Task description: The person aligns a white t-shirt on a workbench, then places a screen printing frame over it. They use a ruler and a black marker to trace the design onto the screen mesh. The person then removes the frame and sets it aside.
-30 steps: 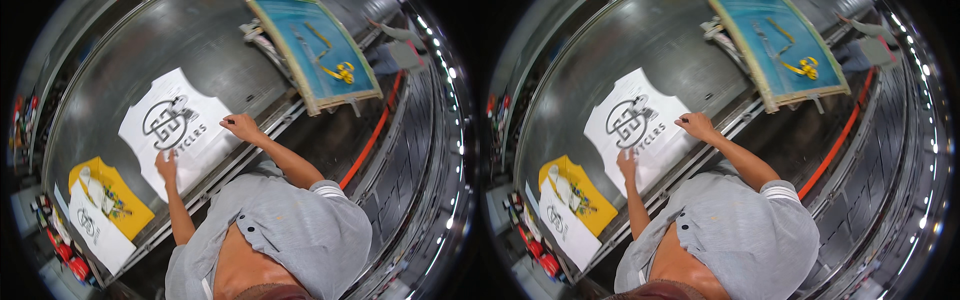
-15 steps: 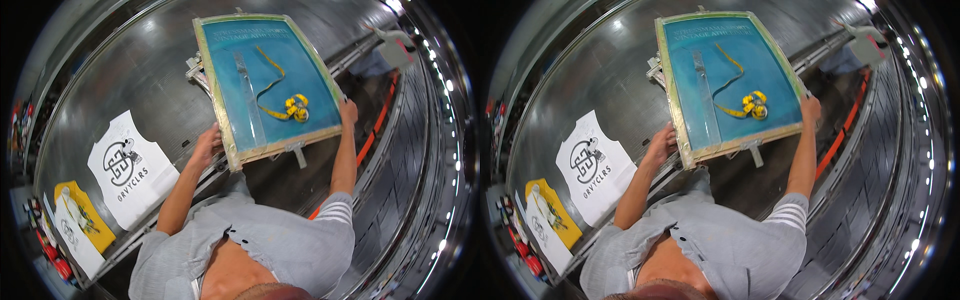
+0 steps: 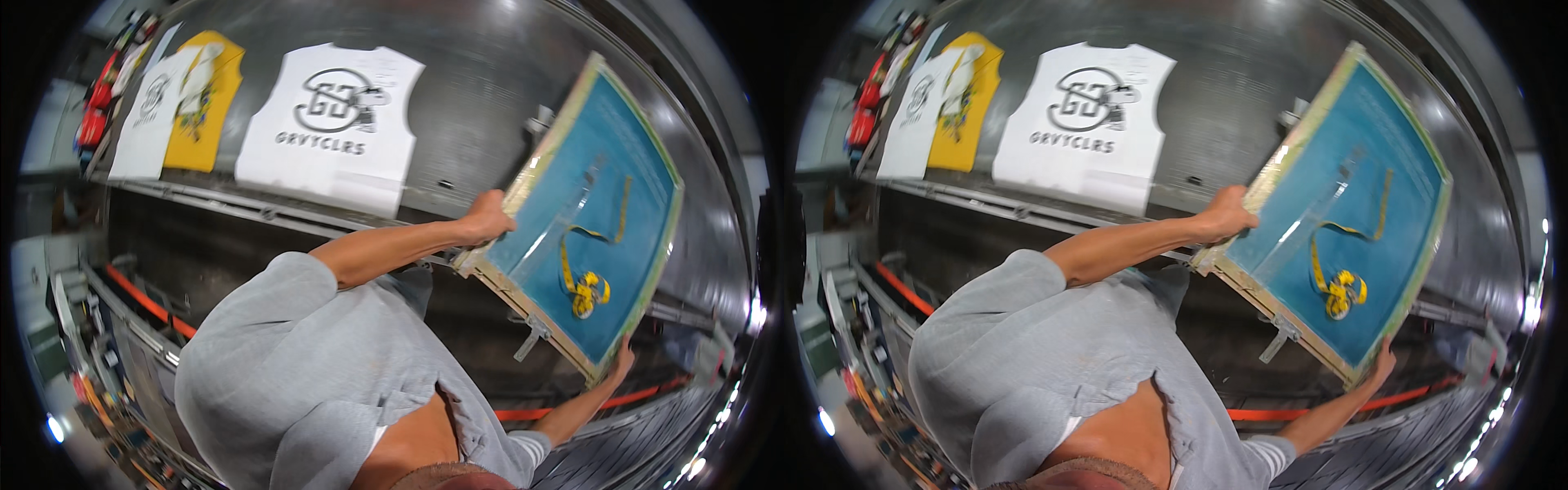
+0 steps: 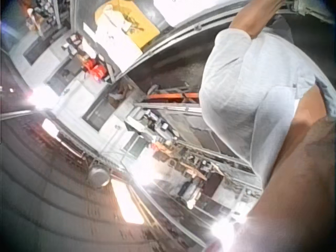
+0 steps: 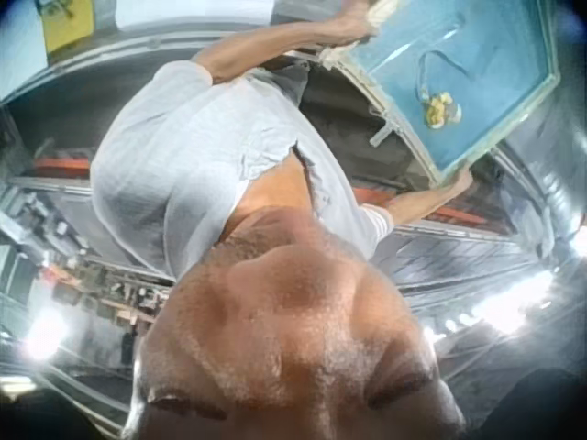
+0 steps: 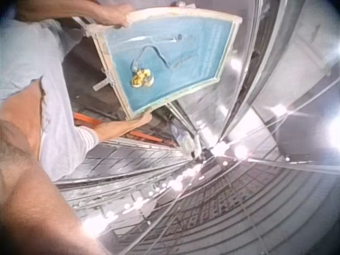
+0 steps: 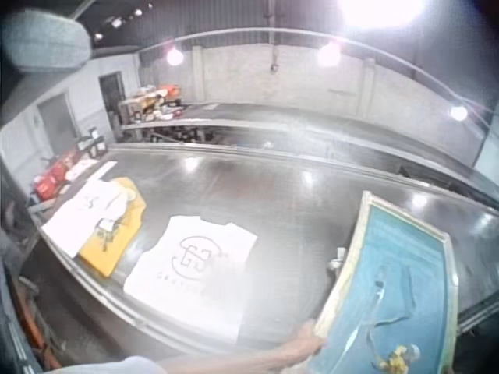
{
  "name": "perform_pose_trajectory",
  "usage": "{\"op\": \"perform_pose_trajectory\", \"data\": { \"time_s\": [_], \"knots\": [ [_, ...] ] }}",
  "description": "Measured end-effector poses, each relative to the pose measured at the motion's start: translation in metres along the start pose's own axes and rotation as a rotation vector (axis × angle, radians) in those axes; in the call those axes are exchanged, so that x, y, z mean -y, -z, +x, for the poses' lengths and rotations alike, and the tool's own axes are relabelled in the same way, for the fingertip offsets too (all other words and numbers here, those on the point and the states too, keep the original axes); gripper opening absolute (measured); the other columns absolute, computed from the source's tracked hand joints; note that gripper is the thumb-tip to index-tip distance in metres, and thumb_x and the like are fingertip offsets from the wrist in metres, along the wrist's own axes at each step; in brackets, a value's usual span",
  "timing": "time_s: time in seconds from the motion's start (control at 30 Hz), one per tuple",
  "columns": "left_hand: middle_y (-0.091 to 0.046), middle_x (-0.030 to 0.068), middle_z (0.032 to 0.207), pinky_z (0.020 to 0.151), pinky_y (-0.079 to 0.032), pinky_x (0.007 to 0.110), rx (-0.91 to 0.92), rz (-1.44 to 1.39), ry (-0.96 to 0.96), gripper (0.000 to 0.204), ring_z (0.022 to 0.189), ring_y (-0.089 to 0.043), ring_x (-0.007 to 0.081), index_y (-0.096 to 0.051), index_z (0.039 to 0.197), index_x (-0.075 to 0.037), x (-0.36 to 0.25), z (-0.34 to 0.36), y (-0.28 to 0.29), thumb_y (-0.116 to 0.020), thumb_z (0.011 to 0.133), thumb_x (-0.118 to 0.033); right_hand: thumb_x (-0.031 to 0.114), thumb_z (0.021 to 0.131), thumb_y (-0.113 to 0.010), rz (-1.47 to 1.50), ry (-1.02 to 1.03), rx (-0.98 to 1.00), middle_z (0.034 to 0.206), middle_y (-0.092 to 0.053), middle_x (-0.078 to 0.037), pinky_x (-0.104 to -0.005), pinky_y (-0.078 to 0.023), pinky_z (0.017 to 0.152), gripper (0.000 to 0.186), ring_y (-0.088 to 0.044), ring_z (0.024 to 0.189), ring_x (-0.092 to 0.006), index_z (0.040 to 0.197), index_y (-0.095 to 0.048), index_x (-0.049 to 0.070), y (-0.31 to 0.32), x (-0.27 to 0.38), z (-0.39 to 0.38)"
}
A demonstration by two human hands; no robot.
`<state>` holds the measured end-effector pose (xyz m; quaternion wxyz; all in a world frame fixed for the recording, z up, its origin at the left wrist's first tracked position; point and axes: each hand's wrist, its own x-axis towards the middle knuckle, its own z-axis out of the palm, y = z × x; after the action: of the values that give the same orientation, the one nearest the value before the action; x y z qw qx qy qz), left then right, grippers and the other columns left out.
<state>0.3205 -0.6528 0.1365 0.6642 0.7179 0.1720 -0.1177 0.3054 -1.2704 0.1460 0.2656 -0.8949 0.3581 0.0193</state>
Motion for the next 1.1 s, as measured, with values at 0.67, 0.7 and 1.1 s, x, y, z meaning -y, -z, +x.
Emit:
{"op": "perform_pose_trajectory", "data": {
  "time_s": [0.67, 0.7, 1.1],
  "knots": [
    [-0.07, 0.0117, 0.074, 0.063, -0.053, 0.036, -0.624, 0.214, -0.037, 0.041, 0.066, -0.068, 0.0236, -0.069, 0.097, 0.004, 0.173, -0.058, 0.523, -0.081, 0.073, -0.027, 0.04, 0.079, -0.074, -0.04, 0.887, -0.124, 0.088, -0.062, -0.016, -0.046, -0.048, 0.073, 0.04, -0.062, 0.083, -0.0364, 0.086, -0.067, 0.001, -0.372, 0.354, -0.324],
    [-0.07, 0.0121, 0.073, 0.064, -0.053, 0.037, -0.692, 0.282, -0.069, 0.042, 0.066, -0.068, 0.0256, -0.069, 0.098, 0.005, 0.186, -0.055, 0.534, -0.081, 0.073, -0.027, 0.039, 0.08, -0.073, -0.075, 0.876, -0.12, 0.091, -0.063, -0.016, -0.0465, -0.048, 0.074, 0.04, -0.062, 0.084, -0.036, 0.086, -0.067, 0.0, -0.389, 0.363, -0.336],
    [-0.058, 0.0114, 0.113, 0.096, -0.038, 0.051, -0.912, 0.793, -0.13, 0.053, 0.114, -0.05, 0.0313, -0.069, 0.116, -0.003, 0.253, -0.04, 0.557, -0.08, 0.072, -0.03, 0.043, 0.081, -0.073, -0.164, 0.812, -0.06, 0.102, -0.061, -0.013, -0.0457, -0.05, 0.077, 0.046, -0.062, 0.092, -0.035, 0.098, -0.066, 0.001, -0.465, 0.371, -0.358]
  ]
}}
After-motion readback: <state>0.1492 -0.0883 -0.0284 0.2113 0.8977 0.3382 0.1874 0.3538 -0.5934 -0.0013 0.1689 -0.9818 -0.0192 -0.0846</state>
